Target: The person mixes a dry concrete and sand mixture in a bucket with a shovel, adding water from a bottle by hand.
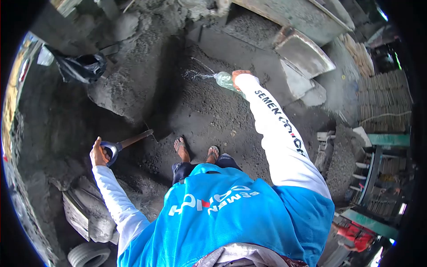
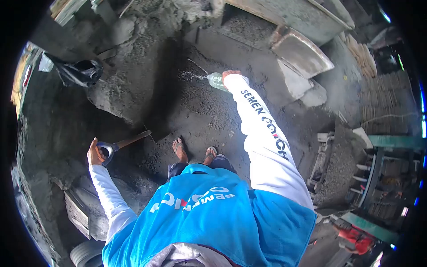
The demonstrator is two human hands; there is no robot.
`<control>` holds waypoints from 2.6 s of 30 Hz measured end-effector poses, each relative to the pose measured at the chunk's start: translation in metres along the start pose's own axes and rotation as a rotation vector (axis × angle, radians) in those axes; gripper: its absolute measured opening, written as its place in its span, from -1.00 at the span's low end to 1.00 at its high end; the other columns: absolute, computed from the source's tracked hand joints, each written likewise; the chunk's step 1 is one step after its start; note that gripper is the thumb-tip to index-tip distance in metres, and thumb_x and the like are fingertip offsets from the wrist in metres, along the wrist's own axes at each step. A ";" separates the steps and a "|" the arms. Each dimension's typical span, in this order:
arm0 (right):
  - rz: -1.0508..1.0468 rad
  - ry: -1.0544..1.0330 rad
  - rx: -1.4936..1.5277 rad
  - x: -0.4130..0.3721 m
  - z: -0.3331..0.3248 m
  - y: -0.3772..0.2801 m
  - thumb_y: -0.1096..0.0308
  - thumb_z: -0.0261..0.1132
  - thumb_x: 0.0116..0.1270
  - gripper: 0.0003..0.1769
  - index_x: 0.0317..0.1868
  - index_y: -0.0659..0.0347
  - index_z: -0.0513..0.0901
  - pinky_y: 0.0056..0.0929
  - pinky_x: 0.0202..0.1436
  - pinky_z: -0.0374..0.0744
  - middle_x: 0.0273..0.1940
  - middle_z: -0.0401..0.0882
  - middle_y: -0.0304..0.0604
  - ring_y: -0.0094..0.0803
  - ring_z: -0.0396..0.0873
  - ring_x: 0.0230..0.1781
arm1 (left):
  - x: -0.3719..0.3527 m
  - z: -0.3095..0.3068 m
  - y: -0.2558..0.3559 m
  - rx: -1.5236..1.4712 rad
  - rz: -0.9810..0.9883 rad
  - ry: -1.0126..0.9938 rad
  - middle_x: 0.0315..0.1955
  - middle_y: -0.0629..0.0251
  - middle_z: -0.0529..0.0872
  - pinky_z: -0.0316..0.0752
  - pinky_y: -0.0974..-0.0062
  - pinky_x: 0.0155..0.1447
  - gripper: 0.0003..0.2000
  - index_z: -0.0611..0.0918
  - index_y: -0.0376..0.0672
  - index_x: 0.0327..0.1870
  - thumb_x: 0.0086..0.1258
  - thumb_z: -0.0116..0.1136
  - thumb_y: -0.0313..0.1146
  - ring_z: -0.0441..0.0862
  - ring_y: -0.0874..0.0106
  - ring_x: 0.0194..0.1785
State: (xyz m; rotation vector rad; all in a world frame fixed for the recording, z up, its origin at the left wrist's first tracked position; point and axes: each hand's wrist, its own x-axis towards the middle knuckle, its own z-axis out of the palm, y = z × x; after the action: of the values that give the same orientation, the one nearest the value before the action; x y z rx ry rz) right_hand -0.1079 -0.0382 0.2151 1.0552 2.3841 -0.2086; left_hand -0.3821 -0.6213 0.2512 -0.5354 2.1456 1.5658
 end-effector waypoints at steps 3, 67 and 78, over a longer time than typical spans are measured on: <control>-0.047 0.055 -0.095 0.008 -0.013 -0.013 0.41 0.42 -0.01 -0.79 -0.31 0.26 0.74 -0.24 -0.11 0.69 -0.24 0.74 -0.03 -0.14 0.73 -0.16 | 0.006 -0.015 -0.005 -0.044 -0.014 -0.008 -0.77 0.47 0.35 0.19 0.54 -0.68 -0.61 0.46 -0.01 -0.54 0.21 0.35 0.04 0.29 0.54 -0.77; 1.156 -0.178 0.189 -0.348 0.209 0.234 0.25 0.11 0.40 -0.65 0.13 -0.01 0.66 -0.23 0.12 0.61 0.16 0.61 -0.19 -0.25 0.59 0.17 | 0.028 0.179 0.088 0.184 0.090 -0.683 -0.66 0.40 0.49 0.39 0.50 -0.67 -0.68 0.54 -0.14 -0.34 0.36 0.23 -0.05 0.43 0.49 -0.75; 1.633 0.262 1.010 -0.527 0.536 0.191 -0.27 0.40 0.02 -0.14 0.20 0.17 0.53 -0.10 0.19 0.52 0.09 0.60 0.13 0.06 0.57 0.11 | -0.153 0.259 -0.043 0.393 0.235 -0.742 -0.73 0.40 0.40 0.32 0.51 -0.72 -0.64 0.45 -0.11 -0.47 0.34 0.23 -0.04 0.37 0.49 -0.75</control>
State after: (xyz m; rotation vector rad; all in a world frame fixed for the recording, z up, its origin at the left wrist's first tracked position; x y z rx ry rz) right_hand 0.5396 -0.4296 0.0438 3.1216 0.7325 -0.6481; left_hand -0.2018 -0.3772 0.2306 0.3885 1.8680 1.1356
